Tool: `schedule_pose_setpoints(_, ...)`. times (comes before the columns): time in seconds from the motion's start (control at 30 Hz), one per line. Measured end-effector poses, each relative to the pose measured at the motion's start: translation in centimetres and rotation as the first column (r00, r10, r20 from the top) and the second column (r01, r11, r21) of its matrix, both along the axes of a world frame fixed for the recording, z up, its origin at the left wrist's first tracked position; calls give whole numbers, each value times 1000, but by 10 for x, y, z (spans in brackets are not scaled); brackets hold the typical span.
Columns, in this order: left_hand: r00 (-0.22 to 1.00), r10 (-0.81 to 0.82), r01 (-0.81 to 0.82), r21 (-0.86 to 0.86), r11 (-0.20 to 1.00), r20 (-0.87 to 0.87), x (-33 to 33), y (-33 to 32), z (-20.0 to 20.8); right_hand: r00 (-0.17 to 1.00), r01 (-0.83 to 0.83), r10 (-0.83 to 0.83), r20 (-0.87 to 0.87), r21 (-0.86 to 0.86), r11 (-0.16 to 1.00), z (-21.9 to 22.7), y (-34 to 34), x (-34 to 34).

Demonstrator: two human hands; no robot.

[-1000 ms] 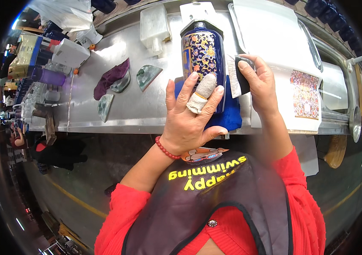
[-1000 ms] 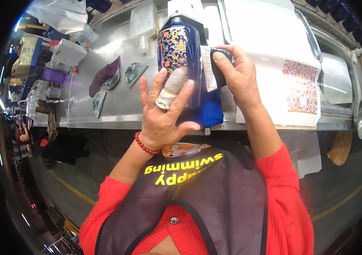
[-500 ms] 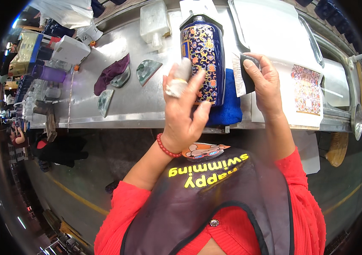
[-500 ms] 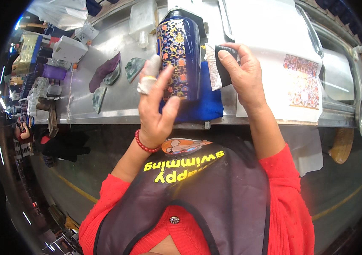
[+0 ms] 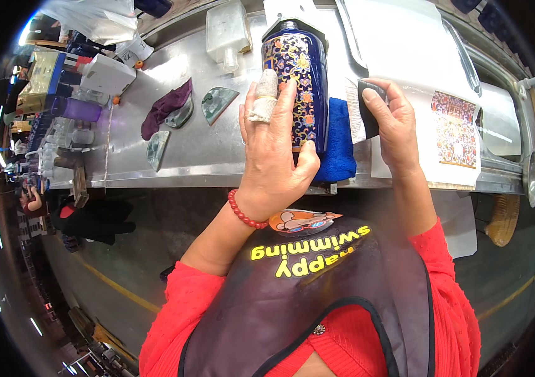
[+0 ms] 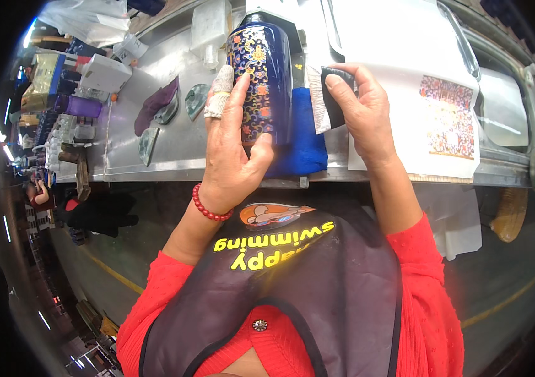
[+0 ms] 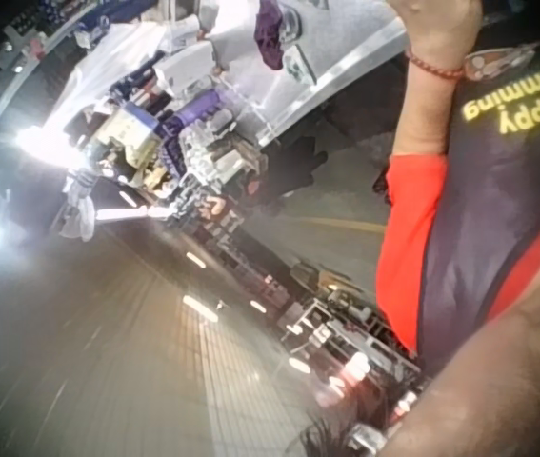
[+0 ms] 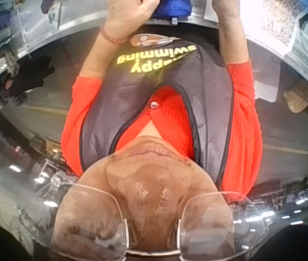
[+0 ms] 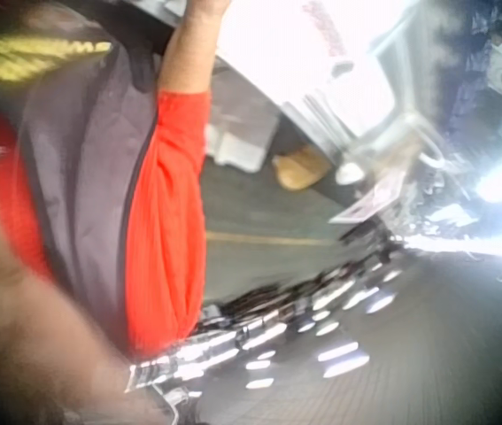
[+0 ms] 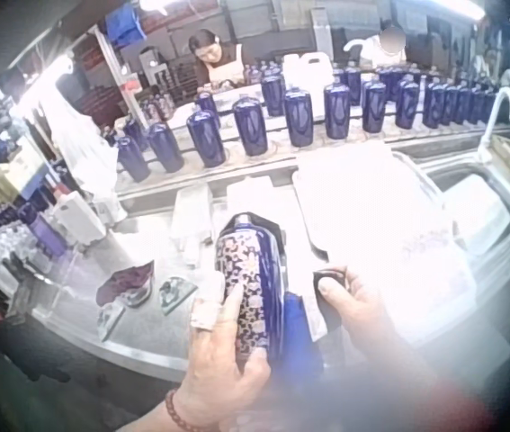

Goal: The person applies decorative labels to a dark blue bottle. They peel a label from a backing sheet, wrap it around the bottle, and smooth it with a small black tool. The person repeats this process with a second label on the same bottle.

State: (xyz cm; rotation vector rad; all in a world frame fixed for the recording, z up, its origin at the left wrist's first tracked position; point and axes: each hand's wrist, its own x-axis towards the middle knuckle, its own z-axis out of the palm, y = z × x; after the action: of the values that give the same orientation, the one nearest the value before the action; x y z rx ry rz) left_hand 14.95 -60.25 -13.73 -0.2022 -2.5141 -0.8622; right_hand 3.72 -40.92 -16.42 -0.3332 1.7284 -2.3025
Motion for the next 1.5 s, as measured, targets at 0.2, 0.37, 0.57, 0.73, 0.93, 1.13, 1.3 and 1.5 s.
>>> schedule_pose_setpoints(0.2, 996, -70, 60, 184, 981, 47, 1, -9, 2, 1000, 4, -4, -10, -23, 1000, -2, 3, 0)
schedule_pose_setpoints(0.37, 1000, -13, 12, 62, 998, 11, 0, -1, 1, 1000, -5, 5, -26, -24, 1000, -4, 2, 0)
schedule_pose_setpoints(0.57, 992, -60, 22, 309, 951, 115, 4, -2, 3, 1000, -7, 6, -18, -8, 1000, -4, 5, 0)
schedule_pose_setpoints(0.73, 995, -42, 13, 303, 953, 90, 2, -7, -7, 1000, -14, 14, -28, 12, 1000, -5, 5, 0)
schedule_pose_setpoints(0.93, 999, -34, 34, 89, 995, 2, -2, -6, -12, 1000, -6, 6, -21, 30, 1000, -6, 3, 0)
schedule_pose_setpoints(1.13, 999, -35, 35, 34, 999, 12, 1, -6, -11, 999, -17, 17, -40, 4, 1000, -4, 5, 1)
schedule_pose_setpoints(1.3, 999, -10, 2, -173, 985, -47, 5, -11, -13, 1000, 8, -8, -20, -11, 1000, -6, 5, 0)
schedule_pose_setpoints(1.5, 996, -20, -6, -298, 955, -86, 6, -3, -12, 1000, -10, 10, -1, -10, 1000, -7, 2, 0)
